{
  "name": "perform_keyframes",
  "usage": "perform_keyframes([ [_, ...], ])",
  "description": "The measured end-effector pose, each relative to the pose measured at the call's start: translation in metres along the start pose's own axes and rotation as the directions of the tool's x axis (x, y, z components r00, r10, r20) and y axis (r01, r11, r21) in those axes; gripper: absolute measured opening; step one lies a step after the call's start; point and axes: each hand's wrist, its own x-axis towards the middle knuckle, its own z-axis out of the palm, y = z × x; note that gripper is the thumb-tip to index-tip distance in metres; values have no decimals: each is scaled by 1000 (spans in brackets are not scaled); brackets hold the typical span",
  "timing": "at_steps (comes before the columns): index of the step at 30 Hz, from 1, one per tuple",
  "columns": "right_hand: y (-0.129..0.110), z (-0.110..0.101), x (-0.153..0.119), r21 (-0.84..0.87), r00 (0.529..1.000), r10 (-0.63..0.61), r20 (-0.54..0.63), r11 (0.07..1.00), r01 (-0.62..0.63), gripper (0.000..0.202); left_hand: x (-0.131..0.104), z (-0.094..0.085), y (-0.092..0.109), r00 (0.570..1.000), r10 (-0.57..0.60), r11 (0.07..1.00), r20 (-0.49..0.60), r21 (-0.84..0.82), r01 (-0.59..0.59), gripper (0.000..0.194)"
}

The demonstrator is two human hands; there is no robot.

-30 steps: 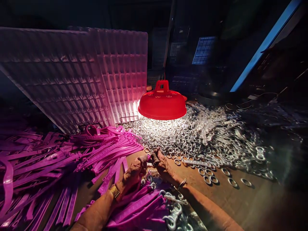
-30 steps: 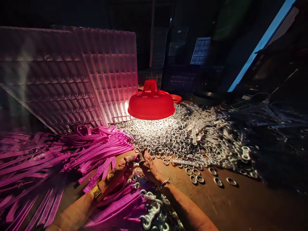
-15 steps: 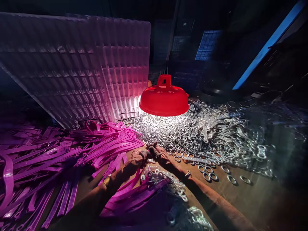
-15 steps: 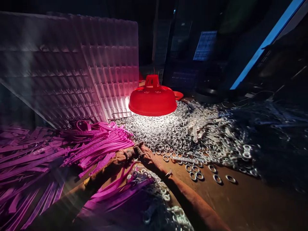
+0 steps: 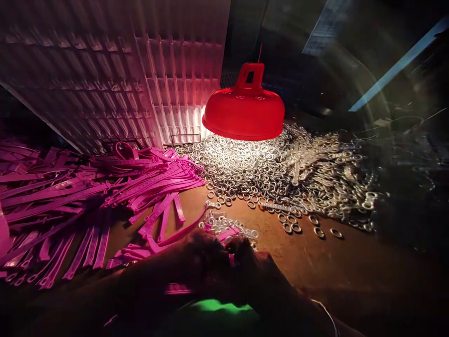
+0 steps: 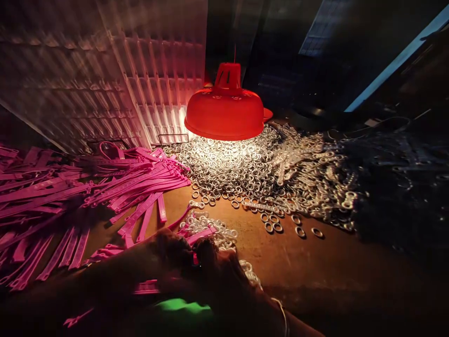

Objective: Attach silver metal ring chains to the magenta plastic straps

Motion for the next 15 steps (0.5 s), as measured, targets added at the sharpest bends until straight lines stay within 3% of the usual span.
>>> perform_keyframes([
  [2,2,2,-5,80,998,51,46,995,-54,43,-3,8,-9,998,12,992,-59,-122,-19,21],
  [6,-3,-2,-8,169,982,113,154,976,-138,50,-7,17,-13,994,-2,979,-108,-204,-21,20],
  [12,-17,-15,6,110,945,88,314,986,-129,38,-7,25,-3,996,-87,885,20,-458,86,29],
  [15,-27,-25,20,43,937,77,341,994,-97,34,-2,21,-1,998,-62,887,-15,-460,48,30],
])
